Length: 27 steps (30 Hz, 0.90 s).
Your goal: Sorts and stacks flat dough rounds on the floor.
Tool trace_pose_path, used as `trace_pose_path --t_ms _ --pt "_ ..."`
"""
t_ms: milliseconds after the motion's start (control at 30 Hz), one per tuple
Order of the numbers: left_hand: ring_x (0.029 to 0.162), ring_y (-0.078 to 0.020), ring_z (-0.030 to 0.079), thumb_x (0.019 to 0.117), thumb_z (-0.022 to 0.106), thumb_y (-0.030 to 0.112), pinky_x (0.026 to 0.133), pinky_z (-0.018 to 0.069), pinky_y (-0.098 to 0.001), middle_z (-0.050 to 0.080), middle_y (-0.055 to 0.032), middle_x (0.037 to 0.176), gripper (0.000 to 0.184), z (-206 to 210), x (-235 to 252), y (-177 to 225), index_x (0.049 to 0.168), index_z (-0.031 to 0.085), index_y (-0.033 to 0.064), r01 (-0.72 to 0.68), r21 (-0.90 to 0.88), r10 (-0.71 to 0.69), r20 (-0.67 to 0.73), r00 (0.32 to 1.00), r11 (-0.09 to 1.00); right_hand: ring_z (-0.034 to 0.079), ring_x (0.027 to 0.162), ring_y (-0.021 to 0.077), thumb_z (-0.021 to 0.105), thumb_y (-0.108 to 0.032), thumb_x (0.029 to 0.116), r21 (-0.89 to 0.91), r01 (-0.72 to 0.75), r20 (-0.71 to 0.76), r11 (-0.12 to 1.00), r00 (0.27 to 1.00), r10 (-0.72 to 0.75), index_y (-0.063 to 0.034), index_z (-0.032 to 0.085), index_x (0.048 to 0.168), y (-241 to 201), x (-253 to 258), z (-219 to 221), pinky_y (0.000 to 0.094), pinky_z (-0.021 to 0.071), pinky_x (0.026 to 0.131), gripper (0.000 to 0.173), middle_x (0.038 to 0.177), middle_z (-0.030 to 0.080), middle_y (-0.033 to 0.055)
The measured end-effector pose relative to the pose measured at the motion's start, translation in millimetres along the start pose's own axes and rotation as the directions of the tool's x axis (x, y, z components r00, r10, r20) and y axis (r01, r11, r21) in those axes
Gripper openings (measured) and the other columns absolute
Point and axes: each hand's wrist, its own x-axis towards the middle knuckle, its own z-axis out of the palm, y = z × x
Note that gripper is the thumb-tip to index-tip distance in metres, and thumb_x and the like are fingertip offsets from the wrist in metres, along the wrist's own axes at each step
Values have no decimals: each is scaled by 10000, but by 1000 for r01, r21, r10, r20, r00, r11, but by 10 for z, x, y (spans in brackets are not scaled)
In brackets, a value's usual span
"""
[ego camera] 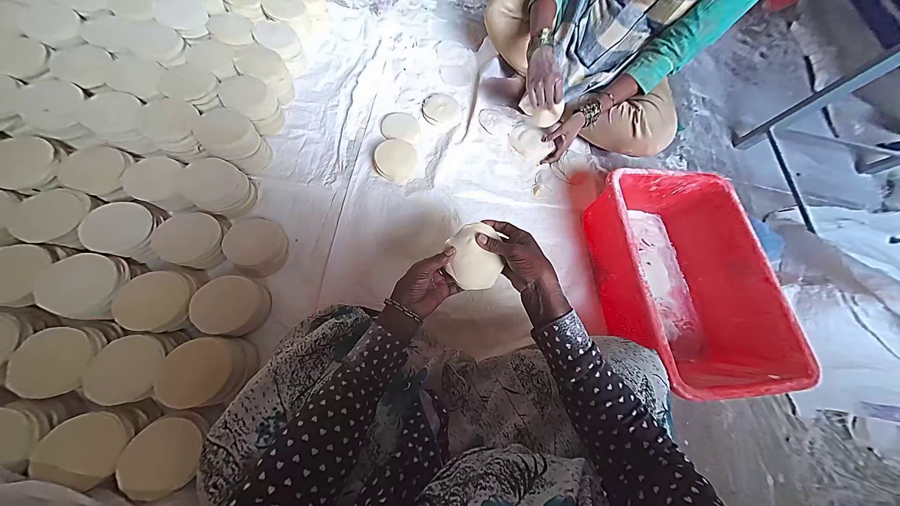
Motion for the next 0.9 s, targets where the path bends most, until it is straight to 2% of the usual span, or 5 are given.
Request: trace_pose_path --t_ms 200,367,467,767,900 --pt "862 -174 682 969 677 92 786 591 -357 698 -111 1022 210 25 -10 -6 1158 652 3 -242 542 320 -54 946 805 680 850 171 641 -65 996 92 -101 -17 991 995 103 -51 568 1355 267 147 12 344 596 737 367 1113 676 120" --pt "936 -405 697 931 715 98 839 545 -596 701 -255 1011 359 82 -100 79 1254 651 -46 -262 939 244 314 918 -222 593 1274 364 618 -114 1026 -527 143 28 837 988 -151 -6 402 1526 348 109 -243 529 495 1027 555 1443 553 253" --pt "994 -414 683 954 673 116 856 531 -588 696 -236 1039 331 54 -52 34 1260 646 -9 -239 848 18 280 960 -474 586 1311 250 481 -305 1079 -537 376 157 755 924 -348 -18 503 1462 192 64 -368 449 484 1064 479 1418 609 168" --pt "948 -117 680 899 732 8 827 577 -281 689 -118 1180 277 67 -113 128 1173 699 -8 -481 836 28 492 870 265 677 1047 111 185 -825 944 -100 184 617 978 783 -85 -5 654 1266 194 143 -144 320 538 965 998 1136 728 69" --pt "832 -186 684 902 743 59 781 573 -391 705 -125 953 289 3 -19 137 1165 636 2 -401 886 223 353 909 232 701 917 81 774 -182 839 -98 101 574 990 818 -26 -5 680 1191 365 253 -234 285 591 846 405 1027 748 48"
